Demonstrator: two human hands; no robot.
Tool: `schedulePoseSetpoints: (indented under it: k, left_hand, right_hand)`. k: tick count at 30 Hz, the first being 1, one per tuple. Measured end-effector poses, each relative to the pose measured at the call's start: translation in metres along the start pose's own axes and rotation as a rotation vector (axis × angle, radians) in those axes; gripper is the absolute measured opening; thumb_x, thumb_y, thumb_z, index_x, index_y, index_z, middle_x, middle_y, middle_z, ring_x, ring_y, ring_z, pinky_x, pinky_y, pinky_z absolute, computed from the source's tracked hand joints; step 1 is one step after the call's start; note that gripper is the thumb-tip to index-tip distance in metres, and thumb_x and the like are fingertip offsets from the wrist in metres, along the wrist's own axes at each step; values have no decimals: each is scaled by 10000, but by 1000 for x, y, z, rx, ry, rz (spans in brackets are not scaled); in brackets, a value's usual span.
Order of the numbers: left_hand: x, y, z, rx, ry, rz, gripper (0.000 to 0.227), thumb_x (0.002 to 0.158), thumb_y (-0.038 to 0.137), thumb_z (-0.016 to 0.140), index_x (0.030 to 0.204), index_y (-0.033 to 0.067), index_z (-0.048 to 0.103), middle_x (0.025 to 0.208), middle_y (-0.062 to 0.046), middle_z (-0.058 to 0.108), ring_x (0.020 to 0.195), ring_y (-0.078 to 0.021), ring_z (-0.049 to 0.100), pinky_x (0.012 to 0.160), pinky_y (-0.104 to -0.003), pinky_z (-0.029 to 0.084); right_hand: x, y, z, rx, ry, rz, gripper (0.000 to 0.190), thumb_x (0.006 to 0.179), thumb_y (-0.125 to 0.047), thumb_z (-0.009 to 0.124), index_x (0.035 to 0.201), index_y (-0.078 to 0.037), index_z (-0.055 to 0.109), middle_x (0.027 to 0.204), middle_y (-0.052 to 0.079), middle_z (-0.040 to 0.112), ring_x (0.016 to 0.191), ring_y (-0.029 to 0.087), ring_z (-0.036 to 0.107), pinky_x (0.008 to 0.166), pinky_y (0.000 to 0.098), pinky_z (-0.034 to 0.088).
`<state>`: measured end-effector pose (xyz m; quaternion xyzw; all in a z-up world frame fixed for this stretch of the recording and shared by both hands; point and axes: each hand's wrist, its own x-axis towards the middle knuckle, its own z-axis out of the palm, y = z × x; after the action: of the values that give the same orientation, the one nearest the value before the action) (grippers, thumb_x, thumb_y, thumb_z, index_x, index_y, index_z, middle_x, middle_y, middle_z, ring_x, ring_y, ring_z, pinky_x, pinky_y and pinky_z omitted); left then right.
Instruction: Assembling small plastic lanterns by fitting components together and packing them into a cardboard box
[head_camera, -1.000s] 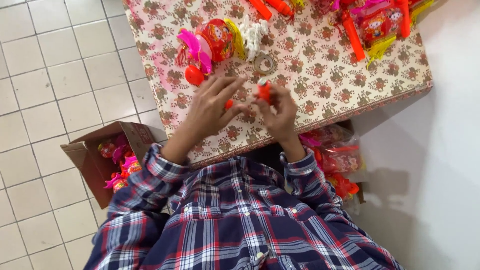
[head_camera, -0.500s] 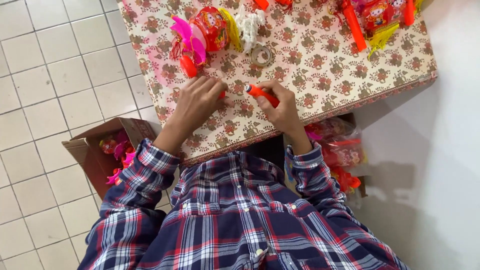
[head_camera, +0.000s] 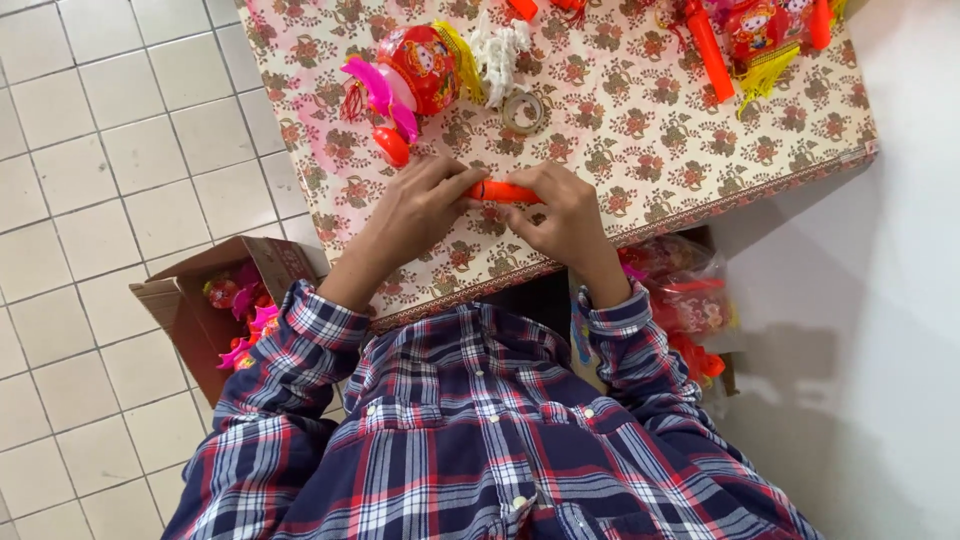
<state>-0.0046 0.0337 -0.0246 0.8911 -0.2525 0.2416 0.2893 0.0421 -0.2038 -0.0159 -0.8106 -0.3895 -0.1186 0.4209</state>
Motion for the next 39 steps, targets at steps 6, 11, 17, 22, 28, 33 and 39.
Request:
schedulePoseSetpoints:
  k: [6,11,17,22,28,33,39]
  left_hand:
    - [7,10,-7,75,-99,-10,326,1029,330,634,1136,41,740,917,-111,685,861,-251,714,850,-395,573]
    - [9,9,1,13,-55,36,284,1012,273,673,1152,30,720,952,-124,664,920,-298,704,854,-417,565]
    - [19,25,-2,95,5,115,241,937,236,754,1087,48,744,944,-107,670,894,-273,712,1044,-459,509]
    - [19,24,1,143,49,87,275,936,267,762,1093,43,734,946,-104,678,903,-269,720,1095,-466,473]
    - [11,21,8,191,81,70,276,953,299,745,1075,53,726,956,-91,676,882,-256,709,1124,-477,454]
    - [4,12,13,199,77,23,277,933,264,771,1119,64,727,949,-87,672,878,-262,702,1107,-507,451]
    - [1,3,9,189,92,-51,257,933,236,766,1133,77,736,947,-91,669,879,-268,706,1140,-540,387]
  right_hand:
    - [5,-3,-14,-288,29,-221,288,872,-247,849,1130,-149,768,931,59,684,794,259,663,685,388,572]
    - [11,-18,-28,-300,49,-262,210,942,-246,794,1128,-151,773,939,19,692,788,220,646,697,354,560]
    - [12,-28,-36,35,-143,28,294,1069,-323,579,1066,-87,754,790,97,695,698,302,687,585,375,556]
    - [20,-15,-40,79,-216,10,350,954,-321,757,1168,-51,696,958,140,677,834,293,663,711,409,571]
    - [15,-7,-28,153,-218,75,181,1012,-228,686,1093,-76,742,877,106,703,804,325,710,672,392,569]
    - [21,-13,-22,187,-186,150,194,1027,-201,671,1147,-62,734,918,162,730,807,366,723,657,423,578]
    - [17,8,-10,264,-139,146,317,874,-93,846,1156,-35,714,1028,158,673,879,359,716,649,438,603]
